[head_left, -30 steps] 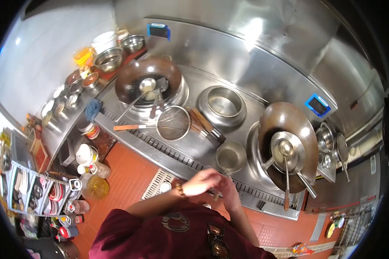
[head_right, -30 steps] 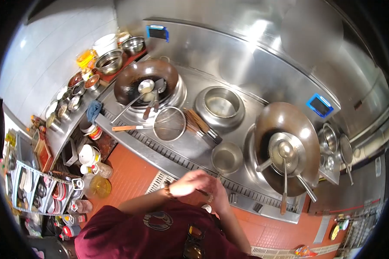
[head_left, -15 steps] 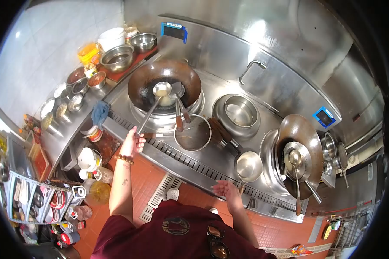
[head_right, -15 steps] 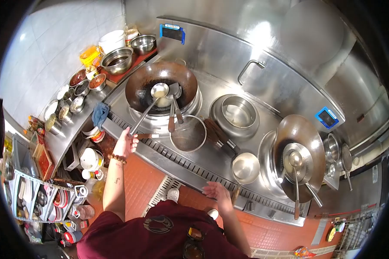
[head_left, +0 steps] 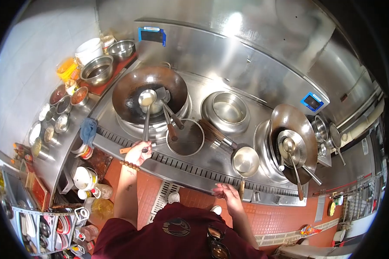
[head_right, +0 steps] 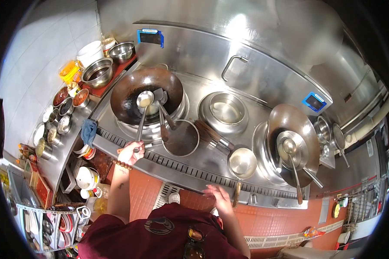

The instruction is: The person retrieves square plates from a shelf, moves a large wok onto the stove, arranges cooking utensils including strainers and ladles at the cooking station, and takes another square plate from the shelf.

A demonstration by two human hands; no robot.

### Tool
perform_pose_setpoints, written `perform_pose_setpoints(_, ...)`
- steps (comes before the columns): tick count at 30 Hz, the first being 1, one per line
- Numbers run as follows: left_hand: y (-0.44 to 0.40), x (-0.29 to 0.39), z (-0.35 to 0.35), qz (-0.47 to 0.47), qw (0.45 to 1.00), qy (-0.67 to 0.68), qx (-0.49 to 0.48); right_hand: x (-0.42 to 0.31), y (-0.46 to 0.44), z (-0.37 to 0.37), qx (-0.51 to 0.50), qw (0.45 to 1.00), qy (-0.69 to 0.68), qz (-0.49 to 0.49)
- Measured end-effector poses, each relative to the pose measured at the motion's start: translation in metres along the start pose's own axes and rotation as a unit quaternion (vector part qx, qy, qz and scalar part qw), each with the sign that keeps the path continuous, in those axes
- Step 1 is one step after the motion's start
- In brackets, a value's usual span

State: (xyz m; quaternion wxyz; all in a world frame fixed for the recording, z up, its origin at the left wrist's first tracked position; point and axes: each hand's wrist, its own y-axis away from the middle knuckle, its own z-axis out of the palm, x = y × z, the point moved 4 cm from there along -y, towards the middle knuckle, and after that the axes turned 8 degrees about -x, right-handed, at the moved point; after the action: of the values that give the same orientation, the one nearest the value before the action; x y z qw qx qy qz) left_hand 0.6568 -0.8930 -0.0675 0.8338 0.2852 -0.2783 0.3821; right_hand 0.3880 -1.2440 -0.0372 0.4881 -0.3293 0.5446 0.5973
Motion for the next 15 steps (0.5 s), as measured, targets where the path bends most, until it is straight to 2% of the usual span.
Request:
perform_pose_setpoints(3,0.001,-0.008,0.013,0.029,0.996,0.083,-0.028,0.004,0.0,0.002,0.005,1.0,0.001,-0.004)
perform_pose_setpoints(7,0.007,-0.018,0.035,0.057,0.967,0.216,-0.126,0.001,0.002,0.007,0.003,1.0,0.005,-0.002)
perform_pose_setpoints(10,0.014,-0.02,0.052,0.066,0.95,0.247,-0.18,0.002,0.0,0.007,-0.002,0.999,0.033,-0.017)
perform_pose_setpoints(15,0.023,-0.02,0.072,0.069,0.918,0.298,-0.254,0.003,-0.004,0.015,-0.02,0.999,-0.012,-0.037)
